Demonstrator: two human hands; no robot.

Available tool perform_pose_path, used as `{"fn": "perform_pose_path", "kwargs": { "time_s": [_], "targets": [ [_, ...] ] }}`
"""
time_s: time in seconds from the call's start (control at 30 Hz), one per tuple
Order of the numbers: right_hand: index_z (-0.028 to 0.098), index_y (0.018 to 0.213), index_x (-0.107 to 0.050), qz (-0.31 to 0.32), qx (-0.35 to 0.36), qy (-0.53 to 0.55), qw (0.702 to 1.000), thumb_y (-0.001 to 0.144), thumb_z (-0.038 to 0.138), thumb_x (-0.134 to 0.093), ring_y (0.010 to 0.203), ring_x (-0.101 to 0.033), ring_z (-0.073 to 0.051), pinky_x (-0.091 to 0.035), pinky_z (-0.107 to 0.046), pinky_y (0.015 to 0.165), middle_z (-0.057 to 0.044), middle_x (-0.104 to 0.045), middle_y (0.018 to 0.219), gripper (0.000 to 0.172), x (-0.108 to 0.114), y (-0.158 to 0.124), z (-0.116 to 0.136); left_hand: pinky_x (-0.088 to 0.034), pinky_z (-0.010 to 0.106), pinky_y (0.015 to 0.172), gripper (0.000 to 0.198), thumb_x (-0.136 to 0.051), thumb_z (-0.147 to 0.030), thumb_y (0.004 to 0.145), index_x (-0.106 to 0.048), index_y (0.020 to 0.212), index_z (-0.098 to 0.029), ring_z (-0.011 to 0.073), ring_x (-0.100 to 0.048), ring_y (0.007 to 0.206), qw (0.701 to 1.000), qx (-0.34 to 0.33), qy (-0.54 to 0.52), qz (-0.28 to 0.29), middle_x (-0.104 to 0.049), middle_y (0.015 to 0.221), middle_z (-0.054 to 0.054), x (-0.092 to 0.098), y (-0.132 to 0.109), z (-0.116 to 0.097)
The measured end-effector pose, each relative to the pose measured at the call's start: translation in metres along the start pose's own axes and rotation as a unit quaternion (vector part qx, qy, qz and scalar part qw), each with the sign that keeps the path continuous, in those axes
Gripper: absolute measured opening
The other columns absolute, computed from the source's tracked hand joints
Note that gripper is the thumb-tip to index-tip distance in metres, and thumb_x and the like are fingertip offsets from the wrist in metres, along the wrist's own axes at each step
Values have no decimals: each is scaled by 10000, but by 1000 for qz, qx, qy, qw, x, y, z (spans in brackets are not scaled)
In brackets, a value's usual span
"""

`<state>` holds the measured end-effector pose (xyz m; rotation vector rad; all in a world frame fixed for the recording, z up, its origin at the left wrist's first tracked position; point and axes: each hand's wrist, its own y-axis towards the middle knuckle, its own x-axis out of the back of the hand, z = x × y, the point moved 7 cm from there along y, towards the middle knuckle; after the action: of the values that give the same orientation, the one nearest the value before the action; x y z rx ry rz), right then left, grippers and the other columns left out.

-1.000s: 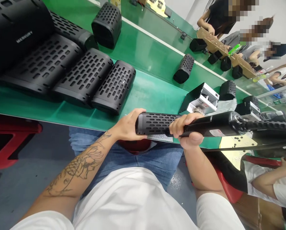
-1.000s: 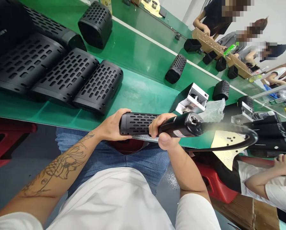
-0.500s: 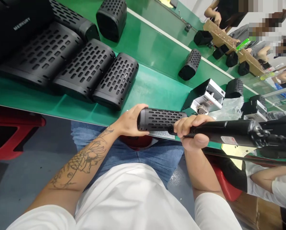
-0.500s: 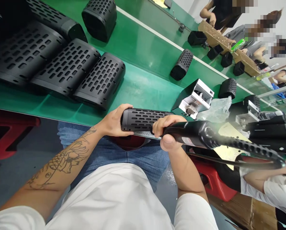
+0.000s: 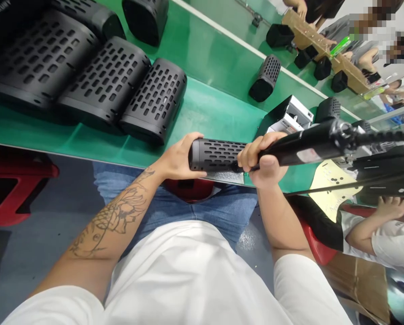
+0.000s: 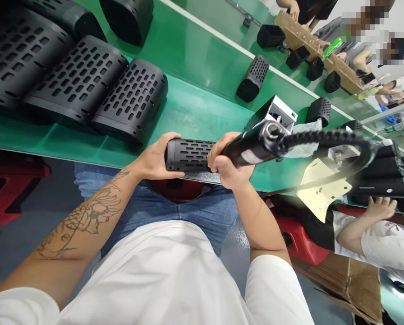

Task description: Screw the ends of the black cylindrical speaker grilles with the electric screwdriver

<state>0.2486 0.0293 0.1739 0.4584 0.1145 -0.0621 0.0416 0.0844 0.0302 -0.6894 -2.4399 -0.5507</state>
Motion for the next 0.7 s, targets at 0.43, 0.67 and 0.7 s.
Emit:
{"fn": "perform_pose_path", "kwargs": {
  "time_s": [0.43, 0.67, 0.7],
  "targets": [
    [317, 1048, -589, 41, 30, -10, 999, 895, 758, -979, 411, -502, -60, -506, -229, 459, 184, -480, 599, 608, 10, 13, -20, -602, 514, 1265, 1280, -1001, -774, 708, -443, 1710, -205, 399, -715, 1469, 1000, -4, 7, -19, -650, 1639, 113, 3, 9, 9],
    [306, 916, -515, 62, 23, -19, 998, 995, 708, -809, 441, -535, -20, -508, -147, 510, 171, -450, 620, 504, -2, 31, -17, -580, 599, 1285, 1335, -1131, -751, 524, -533, 1618, -272, 472, -679, 1515, 999, 5, -29, -40, -673, 1603, 139, 7, 18, 15],
    [312, 907, -509, 63, 23, -14, 998, 996, 689, -815, 436, -526, -24, -504, -145, 493, 166, -459, 609, 493, -3, 31, -15, -576, 603, 1289, 1338, -1133, -754, 523, -534, 1618, -273, 470, -675, 1517, 999, 5, -30, -40, -668, 1607, 141, 7, 18, 15]
  ]
}}
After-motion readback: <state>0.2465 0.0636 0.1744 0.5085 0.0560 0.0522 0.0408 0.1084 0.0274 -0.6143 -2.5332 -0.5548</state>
